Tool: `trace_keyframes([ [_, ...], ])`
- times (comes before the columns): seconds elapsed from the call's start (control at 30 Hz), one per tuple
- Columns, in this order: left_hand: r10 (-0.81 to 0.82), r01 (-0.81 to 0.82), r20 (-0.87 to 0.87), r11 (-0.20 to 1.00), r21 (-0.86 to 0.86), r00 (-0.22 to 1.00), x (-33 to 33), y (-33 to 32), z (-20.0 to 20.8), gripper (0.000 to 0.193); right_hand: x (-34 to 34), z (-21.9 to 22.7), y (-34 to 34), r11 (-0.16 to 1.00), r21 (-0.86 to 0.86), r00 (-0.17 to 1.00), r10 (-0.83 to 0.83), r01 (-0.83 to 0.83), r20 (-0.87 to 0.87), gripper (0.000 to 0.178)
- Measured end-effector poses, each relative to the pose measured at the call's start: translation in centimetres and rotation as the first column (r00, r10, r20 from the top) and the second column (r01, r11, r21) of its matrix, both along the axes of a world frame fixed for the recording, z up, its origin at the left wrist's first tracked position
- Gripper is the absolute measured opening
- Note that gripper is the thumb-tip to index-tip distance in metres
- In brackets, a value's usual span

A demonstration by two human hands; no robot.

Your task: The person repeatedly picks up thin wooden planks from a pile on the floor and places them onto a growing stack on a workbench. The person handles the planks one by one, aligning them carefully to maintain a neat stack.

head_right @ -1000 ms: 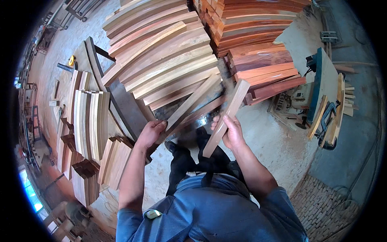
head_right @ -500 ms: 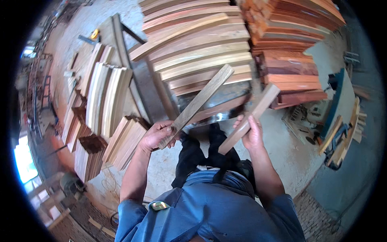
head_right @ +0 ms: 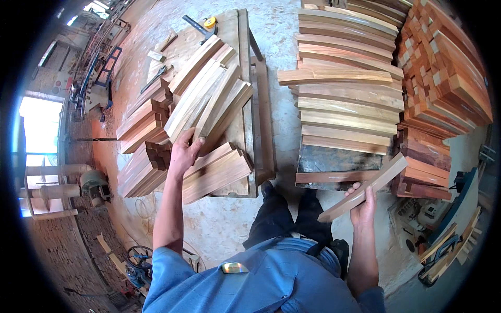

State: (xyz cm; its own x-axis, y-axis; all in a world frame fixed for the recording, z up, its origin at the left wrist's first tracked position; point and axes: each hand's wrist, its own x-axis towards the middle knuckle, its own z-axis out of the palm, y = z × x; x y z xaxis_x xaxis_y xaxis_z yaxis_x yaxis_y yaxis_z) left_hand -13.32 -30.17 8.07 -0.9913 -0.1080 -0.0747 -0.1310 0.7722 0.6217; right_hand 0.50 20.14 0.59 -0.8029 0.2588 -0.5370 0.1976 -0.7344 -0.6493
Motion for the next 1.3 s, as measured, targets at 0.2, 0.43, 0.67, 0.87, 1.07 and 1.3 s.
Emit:
trace_keyframes([
  [0.2,-0.059,0.006,-0.105,0.892,-0.451,0.993,0.2,-3.0,-2.6,0.048,-0.4,-0.1,-1.0,1.000,-0.007,1.000,0.009,-0.009,0.017,0.025],
  [0.43,0.078,-0.295,-0.364,0.751,-0.591,0.928,1.3,-3.9,-5.9,0.053,-0.7,-1.2,-0.4,0.999,0.010,0.998,0.051,-0.051,0.022,0.033],
  [0.67,0.615,-0.655,-0.233,0.736,-0.174,0.753,6.2,-4.5,-8.8,0.049,-1.2,-0.7,-0.1,0.994,0.016,0.994,0.109,-0.109,0.000,0.028],
  [0.87,0.667,-0.697,-0.215,0.709,-0.109,0.713,5.2,-5.0,-8.6,0.045,-2.3,-0.2,-0.6,0.993,0.000,0.992,0.116,-0.116,0.045,0.028],
  [1.07,0.676,-0.692,-0.210,0.722,-0.001,0.706,4.3,-4.4,-8.9,0.039,-1.7,-1.2,0.6,0.990,-0.014,0.990,0.137,-0.137,0.017,0.036],
  [1.3,0.613,-0.686,-0.333,0.704,-0.183,0.717,5.4,-7.6,-12.6,0.068,-0.9,-1.7,2.0,0.997,-0.012,0.996,0.072,-0.072,0.056,0.028],
])
